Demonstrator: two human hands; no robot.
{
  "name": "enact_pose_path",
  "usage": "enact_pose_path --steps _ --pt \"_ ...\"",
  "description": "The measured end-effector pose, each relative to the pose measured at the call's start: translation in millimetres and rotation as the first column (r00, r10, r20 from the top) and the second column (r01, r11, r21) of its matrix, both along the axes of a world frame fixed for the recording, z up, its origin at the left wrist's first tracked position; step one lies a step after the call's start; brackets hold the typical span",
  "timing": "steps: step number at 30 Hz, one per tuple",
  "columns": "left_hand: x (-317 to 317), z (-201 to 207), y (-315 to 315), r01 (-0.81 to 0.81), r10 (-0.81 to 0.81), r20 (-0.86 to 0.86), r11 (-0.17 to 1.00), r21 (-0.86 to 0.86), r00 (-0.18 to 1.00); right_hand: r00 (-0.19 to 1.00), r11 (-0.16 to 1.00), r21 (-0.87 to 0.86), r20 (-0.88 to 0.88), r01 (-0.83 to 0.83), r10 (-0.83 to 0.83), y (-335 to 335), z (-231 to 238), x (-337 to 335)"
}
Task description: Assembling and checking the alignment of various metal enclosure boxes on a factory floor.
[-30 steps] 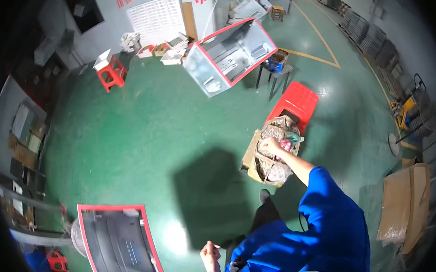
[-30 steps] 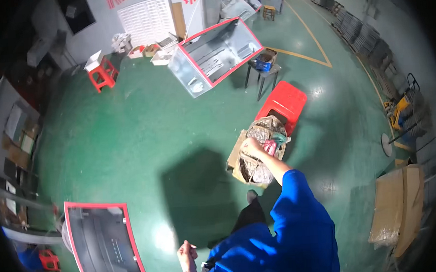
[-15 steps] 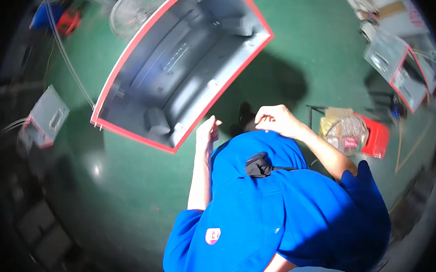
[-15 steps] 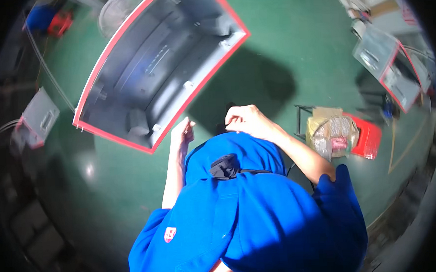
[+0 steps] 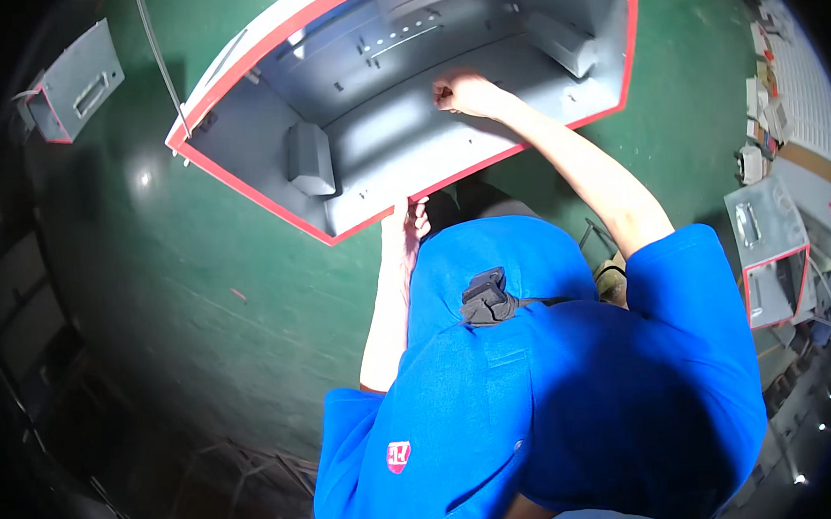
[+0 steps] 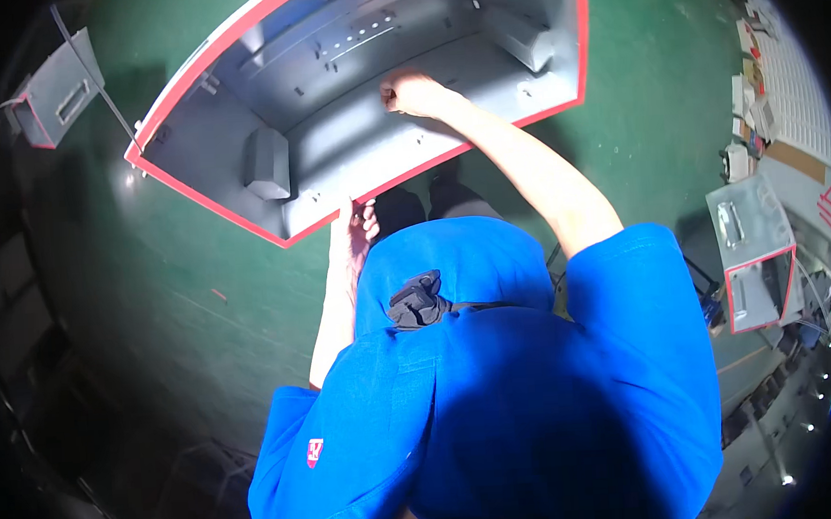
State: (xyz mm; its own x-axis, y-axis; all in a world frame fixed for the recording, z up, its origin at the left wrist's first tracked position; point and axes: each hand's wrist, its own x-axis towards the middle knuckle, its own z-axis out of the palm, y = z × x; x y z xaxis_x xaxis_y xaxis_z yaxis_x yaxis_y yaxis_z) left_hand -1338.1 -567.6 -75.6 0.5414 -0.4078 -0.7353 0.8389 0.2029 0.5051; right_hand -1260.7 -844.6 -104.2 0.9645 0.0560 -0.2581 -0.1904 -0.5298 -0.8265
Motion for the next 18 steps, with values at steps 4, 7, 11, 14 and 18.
enact_pose_path --steps 4,7,11,14,18 --pt "5.5 3.6 -0.1 -0.043 0.044 -0.05 0.999 0.019 0.998 0.993 0.972 -0.206 -0.066 -0.111 0.099 22.5 -34.0 24.1" --pt "6.7 2.6 6.3 0.033 -0.034 -0.063 0.999 -0.018 0.997 0.979 0.961 -0.245 -0.185 -0.13 0.086 33.1 -28.8 26.7" --pt "10.1 2.8 10.5 0.101 -0.103 -0.102 0.995 -0.025 0.989 0.978 0.939 -0.312 -0.187 -0.146 0.089 36.1 -35.6 21.2" --pt "9.6 10.1 9.6 0.087 -0.087 -0.123 0.996 -0.003 0.989 0.957 0.908 -0.375 -0.28 -0.187 0.081 44.0 -20.8 26.1" --pt "9.1 11.7 14.0 0.126 -0.127 -0.097 0.992 -0.018 0.987 0.94 0.908 -0.369 -0.335 -0.198 0.069 36.6 -16.8 24.3"
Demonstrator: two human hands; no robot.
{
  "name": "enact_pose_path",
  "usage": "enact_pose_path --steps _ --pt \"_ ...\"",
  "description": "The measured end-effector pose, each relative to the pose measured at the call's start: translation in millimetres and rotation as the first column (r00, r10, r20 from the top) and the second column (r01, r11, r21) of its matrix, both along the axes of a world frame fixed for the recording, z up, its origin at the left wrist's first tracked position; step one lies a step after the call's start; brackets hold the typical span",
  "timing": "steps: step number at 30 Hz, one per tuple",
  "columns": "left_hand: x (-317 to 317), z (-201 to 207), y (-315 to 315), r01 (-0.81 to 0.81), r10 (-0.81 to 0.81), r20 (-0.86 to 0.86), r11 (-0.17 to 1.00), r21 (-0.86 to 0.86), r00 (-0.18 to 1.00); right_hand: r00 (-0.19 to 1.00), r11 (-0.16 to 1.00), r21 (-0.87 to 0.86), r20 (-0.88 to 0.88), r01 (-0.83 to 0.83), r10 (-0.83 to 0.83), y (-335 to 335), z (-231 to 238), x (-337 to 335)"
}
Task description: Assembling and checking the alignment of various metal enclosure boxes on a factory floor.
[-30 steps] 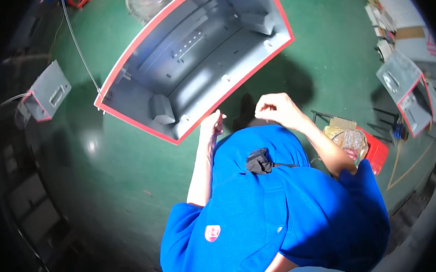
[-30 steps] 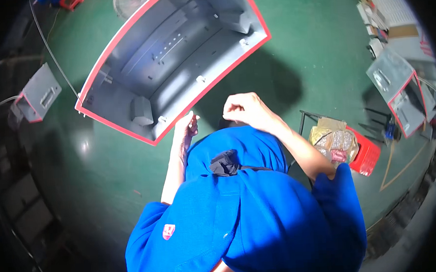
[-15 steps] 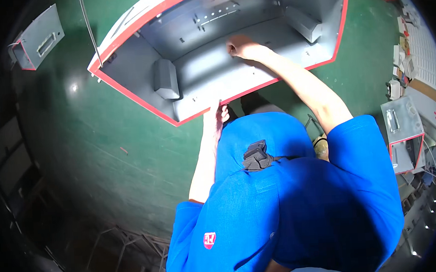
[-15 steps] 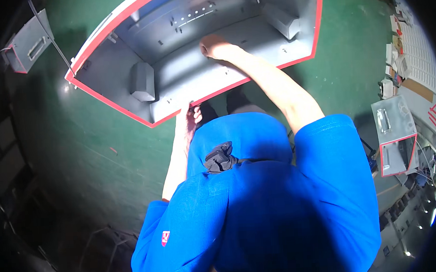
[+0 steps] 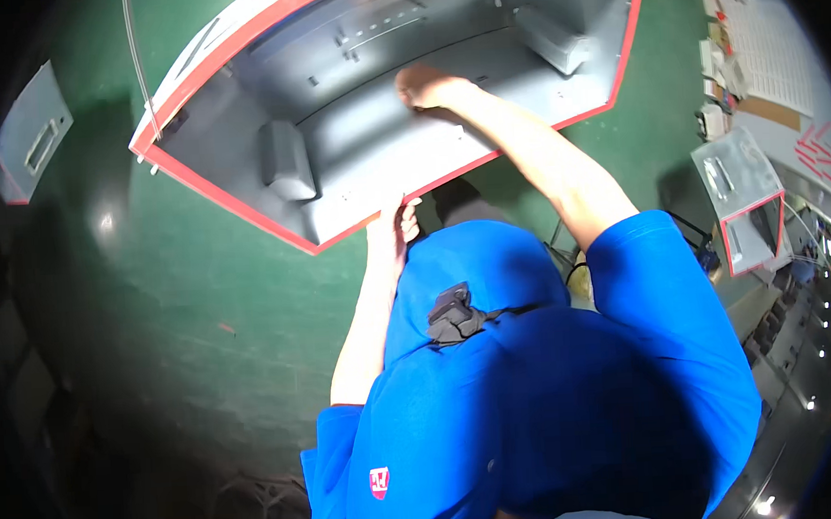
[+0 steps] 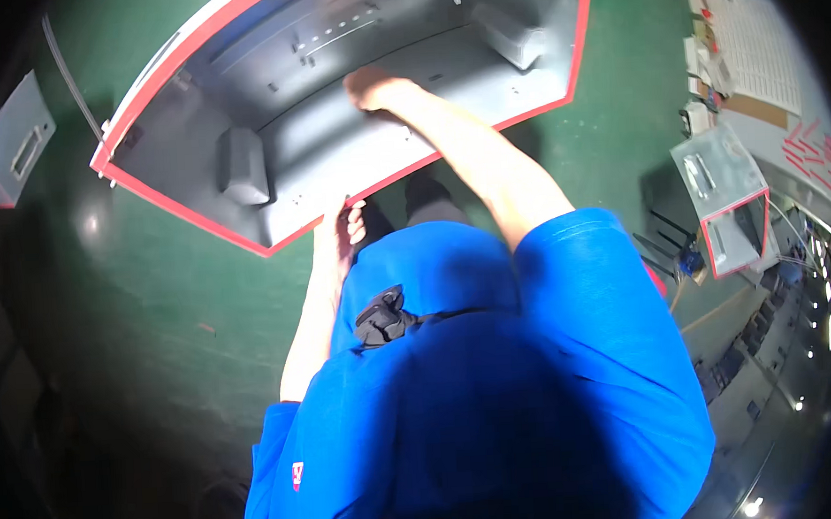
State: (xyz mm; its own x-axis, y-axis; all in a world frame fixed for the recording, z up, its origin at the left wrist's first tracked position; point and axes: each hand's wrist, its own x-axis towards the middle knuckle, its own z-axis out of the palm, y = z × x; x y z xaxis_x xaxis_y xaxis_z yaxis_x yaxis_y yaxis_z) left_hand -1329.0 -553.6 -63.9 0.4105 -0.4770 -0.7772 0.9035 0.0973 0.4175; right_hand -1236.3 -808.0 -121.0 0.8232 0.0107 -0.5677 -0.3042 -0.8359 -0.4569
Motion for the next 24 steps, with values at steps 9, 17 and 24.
enact_pose_path --steps 9,17,24 --pt "1.7 5.5 1.4 0.018 -0.018 -0.003 0.999 0.036 1.0 0.986 0.987 -0.004 -0.025 0.163 -0.164 18.7 20.4 -10.4" --pt "6.5 18.2 -0.1 0.11 -0.111 0.003 0.991 0.081 0.994 1.0 0.999 -0.028 0.016 0.018 -0.017 3.2 -18.0 -27.5" --pt "-12.5 3.4 2.5 0.545 -0.529 0.216 0.838 -0.021 0.821 0.822 0.915 0.285 0.419 0.285 -0.386 -1.2 60.6 -104.8"
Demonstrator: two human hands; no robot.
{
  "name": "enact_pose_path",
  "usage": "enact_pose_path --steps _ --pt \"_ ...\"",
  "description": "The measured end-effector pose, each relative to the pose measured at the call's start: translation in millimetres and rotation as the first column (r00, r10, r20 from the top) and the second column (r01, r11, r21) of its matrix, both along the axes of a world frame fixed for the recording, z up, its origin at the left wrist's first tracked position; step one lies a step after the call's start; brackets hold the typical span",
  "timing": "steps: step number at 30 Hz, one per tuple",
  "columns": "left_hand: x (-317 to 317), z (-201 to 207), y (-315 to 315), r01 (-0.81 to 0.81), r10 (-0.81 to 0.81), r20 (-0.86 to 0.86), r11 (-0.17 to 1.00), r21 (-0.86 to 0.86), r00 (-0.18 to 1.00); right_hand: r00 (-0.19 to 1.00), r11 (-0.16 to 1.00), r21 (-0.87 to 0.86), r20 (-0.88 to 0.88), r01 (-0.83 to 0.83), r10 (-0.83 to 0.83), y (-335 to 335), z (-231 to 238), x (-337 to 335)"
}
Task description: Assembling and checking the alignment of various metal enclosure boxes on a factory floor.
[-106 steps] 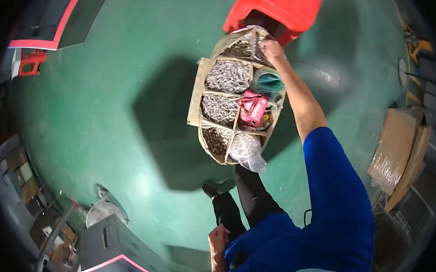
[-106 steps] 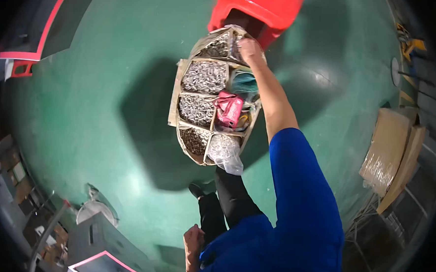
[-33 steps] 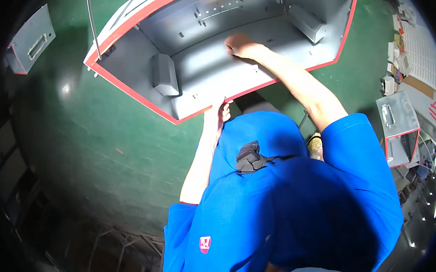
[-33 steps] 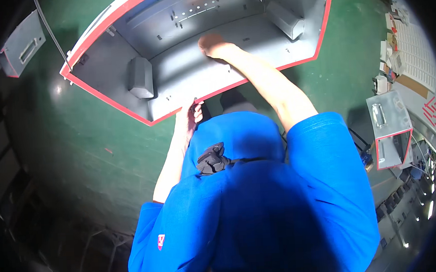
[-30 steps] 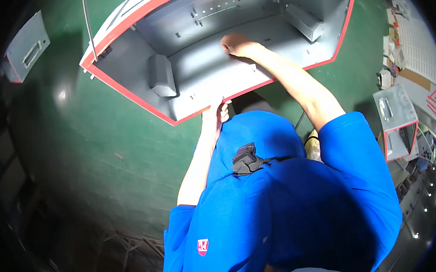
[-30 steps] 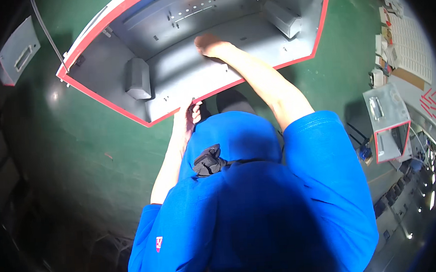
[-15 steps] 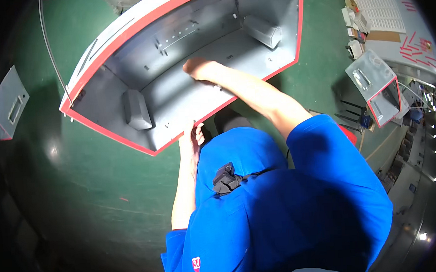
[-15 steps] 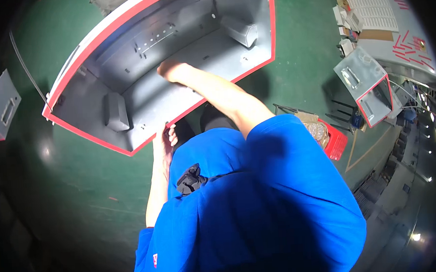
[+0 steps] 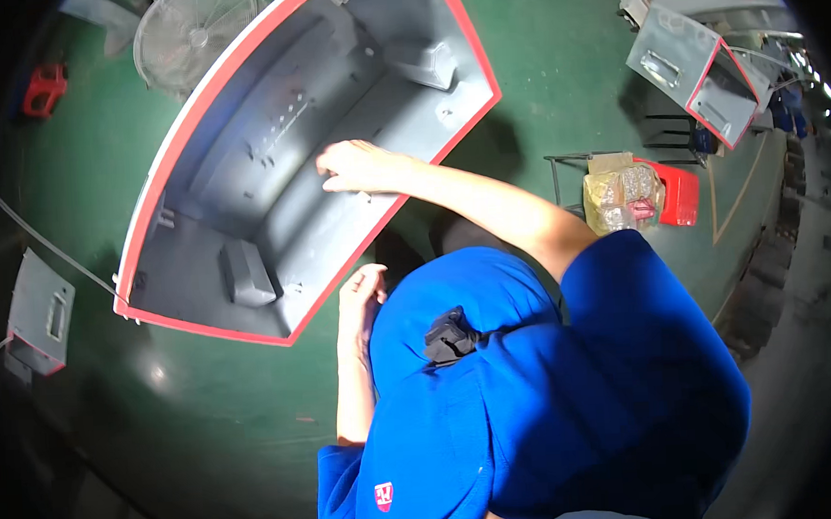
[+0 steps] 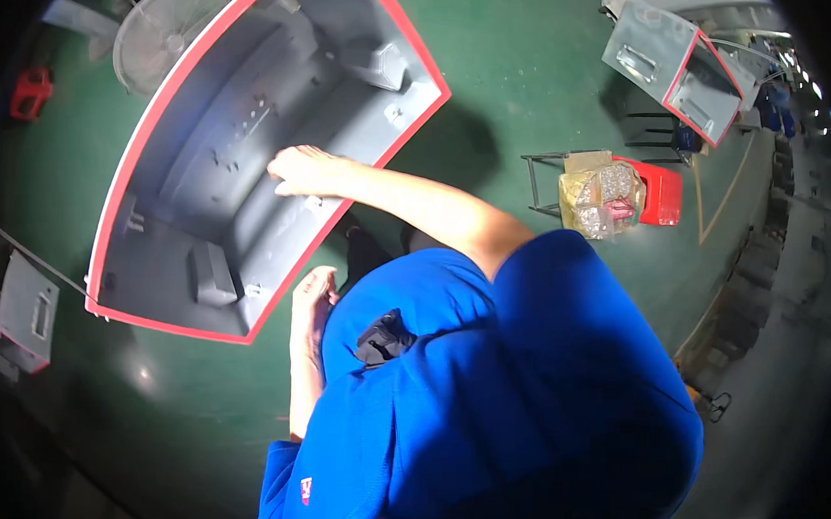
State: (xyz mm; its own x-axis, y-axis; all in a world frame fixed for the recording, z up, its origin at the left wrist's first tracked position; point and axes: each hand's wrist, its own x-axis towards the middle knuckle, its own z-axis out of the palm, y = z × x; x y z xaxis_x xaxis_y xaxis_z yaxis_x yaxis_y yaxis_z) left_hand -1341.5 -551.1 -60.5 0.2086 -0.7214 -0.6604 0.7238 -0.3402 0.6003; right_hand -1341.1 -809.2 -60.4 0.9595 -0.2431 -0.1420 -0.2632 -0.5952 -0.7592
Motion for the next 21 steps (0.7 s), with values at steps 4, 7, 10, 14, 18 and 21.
enact_pose_path --steps 4,7,10,14,18,21 --pt "-30.0 -7.5 -28.9 0.156 -0.16 -0.067 0.986 -0.067 0.985 0.949 0.951 0.247 0.204 0.188 -0.24 -8.9 58.4 -89.4" --pt "-63.4 3.4 -68.9 0.278 -0.276 0.034 0.959 -0.053 0.96 0.887 0.864 0.406 0.215 0.299 -0.409 -10.1 68.4 -172.3" --pt "-114.4 14.6 -112.3 0.401 -0.4 0.056 0.916 -0.017 0.915 0.852 0.798 0.466 0.156 0.383 -0.5 -2.3 47.1 -266.1" --pt "-202.3 12.1 -161.8 0.339 -0.349 -0.082 0.934 -0.117 0.934 0.779 0.745 0.441 0.146 0.501 -0.61 12.5 42.0 -370.5" --pt "-277.1 38.0 -216.8 0.092 -0.208 -0.442 0.958 -0.27 0.873 0.579 0.699 0.109 0.478 0.707 -0.66 -20.3 66.1 -435.4" --pt "-312.6 77.3 -242.3 0.016 -0.233 -0.602 0.939 -0.344 0.764 0.535 0.657 0.038 0.546 0.753 -0.645 -46.0 94.1 -472.3"
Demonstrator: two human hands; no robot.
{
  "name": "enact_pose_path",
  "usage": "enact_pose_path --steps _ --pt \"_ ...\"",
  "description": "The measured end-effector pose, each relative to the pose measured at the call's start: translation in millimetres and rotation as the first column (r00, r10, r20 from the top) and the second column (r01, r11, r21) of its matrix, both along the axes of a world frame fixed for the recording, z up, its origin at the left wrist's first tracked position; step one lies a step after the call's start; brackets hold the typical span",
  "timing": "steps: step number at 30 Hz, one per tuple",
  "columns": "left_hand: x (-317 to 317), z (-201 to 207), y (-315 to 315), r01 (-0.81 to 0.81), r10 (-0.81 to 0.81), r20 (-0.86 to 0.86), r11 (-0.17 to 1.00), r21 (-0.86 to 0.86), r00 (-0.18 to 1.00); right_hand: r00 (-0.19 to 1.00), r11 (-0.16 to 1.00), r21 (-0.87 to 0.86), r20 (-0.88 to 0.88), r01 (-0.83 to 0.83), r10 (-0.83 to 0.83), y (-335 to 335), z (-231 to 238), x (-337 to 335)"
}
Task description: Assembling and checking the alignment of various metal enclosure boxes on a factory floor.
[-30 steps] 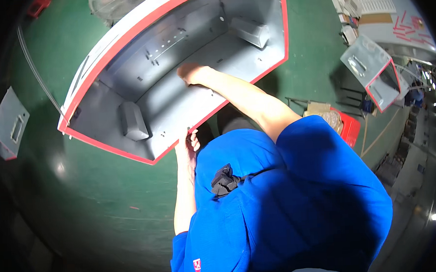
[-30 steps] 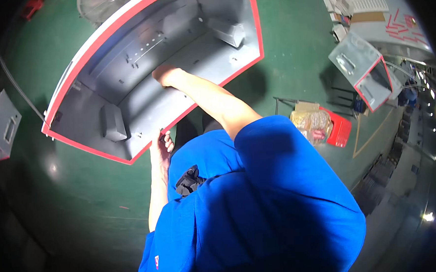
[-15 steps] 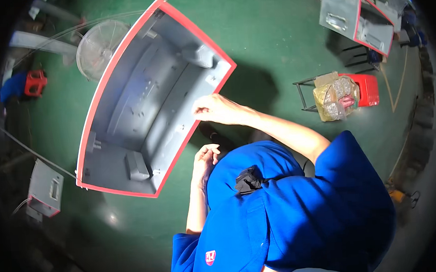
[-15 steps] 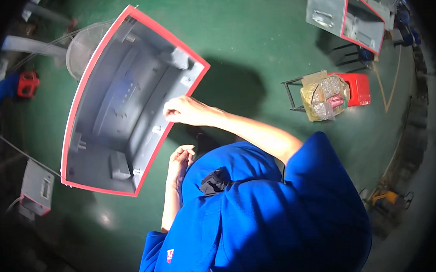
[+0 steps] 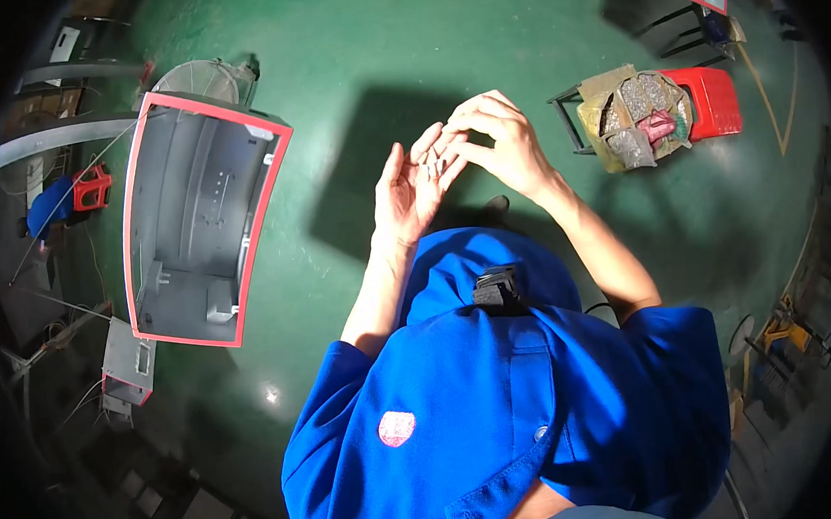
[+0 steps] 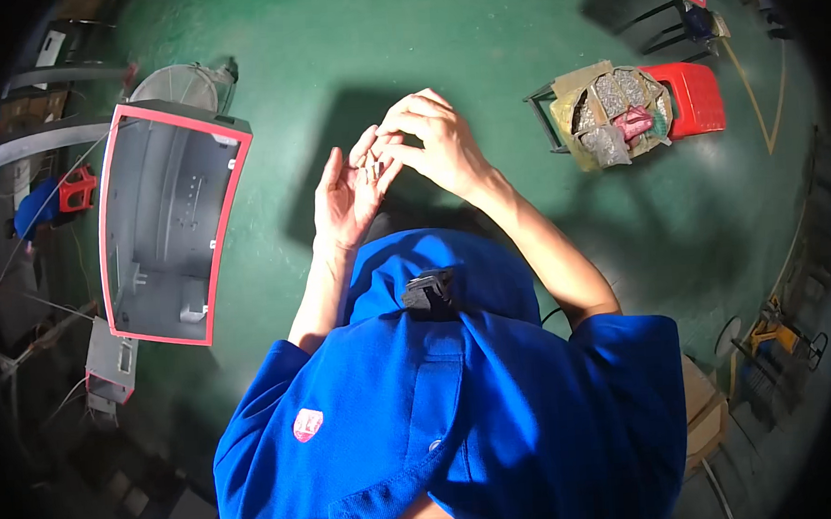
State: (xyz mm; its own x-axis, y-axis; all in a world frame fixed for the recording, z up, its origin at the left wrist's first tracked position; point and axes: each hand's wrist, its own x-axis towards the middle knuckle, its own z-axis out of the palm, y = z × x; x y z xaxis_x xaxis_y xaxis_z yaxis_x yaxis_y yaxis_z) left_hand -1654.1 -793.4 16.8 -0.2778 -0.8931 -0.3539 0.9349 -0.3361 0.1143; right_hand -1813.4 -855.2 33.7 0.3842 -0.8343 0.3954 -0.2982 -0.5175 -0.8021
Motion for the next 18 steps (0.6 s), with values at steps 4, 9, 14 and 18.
enact_pose_path --steps 4,9,14,18 --pt "-9.3 8.2 -19.7 0.053 -0.061 -0.061 0.991 -0.119 0.996 0.983 0.985 -0.059 -0.094 -0.165 0.159 -19.4 20.3 -17.5" --pt "8.8 12.4 -48.7 -0.005 -0.005 -0.088 0.994 -0.105 0.996 0.958 0.955 -0.188 -0.215 -0.229 0.188 -48.9 21.3 9.5" --pt "66.4 -5.0 -74.7 -0.033 0.0 -0.14 0.971 -0.236 0.99 0.929 0.915 -0.202 -0.197 -0.351 0.313 -96.1 20.2 74.9" --pt "118.9 5.9 -93.6 -0.063 0.062 -0.013 0.992 -0.114 0.998 0.785 0.783 -0.207 -0.383 -0.587 0.487 -130.5 23.3 146.9"
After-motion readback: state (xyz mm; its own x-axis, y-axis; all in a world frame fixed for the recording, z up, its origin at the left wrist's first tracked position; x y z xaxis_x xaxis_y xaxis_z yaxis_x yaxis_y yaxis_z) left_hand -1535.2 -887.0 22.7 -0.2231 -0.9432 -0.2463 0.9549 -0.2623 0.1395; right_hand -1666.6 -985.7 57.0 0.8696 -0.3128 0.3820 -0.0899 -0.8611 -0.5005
